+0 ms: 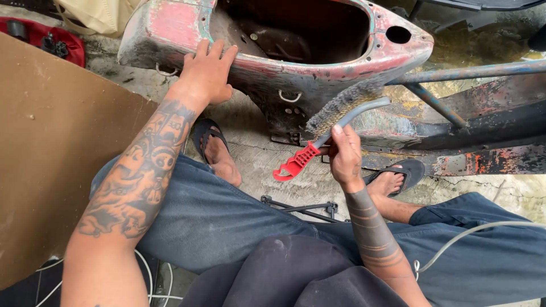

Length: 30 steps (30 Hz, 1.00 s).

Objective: The person scrubs a large, curved metal part with a wire brush, focusing on the edges and interior surfaces. The person holds the part steady with one hand while brushing with the other, occasionally adjusting grip to reach different areas.

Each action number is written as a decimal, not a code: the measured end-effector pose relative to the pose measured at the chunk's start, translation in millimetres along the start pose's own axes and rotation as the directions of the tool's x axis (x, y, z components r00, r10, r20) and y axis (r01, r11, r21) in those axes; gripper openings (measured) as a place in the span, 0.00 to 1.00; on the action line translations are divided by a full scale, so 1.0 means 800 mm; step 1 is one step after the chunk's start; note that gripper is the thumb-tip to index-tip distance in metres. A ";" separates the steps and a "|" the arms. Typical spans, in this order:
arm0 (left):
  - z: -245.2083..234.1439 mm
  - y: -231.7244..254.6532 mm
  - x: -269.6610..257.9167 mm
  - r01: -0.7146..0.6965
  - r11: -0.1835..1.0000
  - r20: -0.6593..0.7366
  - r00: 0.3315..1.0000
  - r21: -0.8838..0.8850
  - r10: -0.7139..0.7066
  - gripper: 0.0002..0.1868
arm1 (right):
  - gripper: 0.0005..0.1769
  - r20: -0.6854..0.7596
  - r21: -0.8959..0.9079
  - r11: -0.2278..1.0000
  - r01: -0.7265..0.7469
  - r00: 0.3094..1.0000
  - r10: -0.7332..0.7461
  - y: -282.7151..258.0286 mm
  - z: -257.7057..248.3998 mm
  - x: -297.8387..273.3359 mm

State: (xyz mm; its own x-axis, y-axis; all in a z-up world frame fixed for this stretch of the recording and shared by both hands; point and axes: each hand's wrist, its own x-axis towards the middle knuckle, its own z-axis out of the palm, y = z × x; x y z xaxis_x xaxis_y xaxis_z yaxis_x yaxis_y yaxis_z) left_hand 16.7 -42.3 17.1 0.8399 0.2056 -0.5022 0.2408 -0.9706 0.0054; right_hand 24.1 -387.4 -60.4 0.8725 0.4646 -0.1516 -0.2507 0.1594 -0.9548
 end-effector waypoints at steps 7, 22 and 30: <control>0.004 0.033 -0.028 -0.035 0.996 -0.195 0.979 0.086 0.051 0.46 | 0.17 -0.110 0.015 0.994 0.112 0.988 -0.110 -0.033 -0.011 -0.011; 0.042 0.145 -0.106 -0.419 0.390 -0.101 0.777 -0.820 0.621 0.10 | 0.14 -0.236 -0.066 0.941 0.332 0.911 -0.338 0.007 -0.071 0.014; 0.073 0.162 -0.086 -0.265 0.232 -0.039 0.732 -0.936 0.680 0.09 | 0.20 -0.075 -0.020 0.944 0.330 0.941 -0.331 0.022 0.020 -0.036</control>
State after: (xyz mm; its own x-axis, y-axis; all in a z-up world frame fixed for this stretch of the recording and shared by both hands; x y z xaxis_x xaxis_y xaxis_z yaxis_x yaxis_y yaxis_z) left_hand -38.6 -189.3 1.8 0.7980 -0.5042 -0.3302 0.2882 -0.1619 0.9438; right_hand -11.9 -384.5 -68.5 0.9353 0.3186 0.1542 0.0601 0.2862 -0.9563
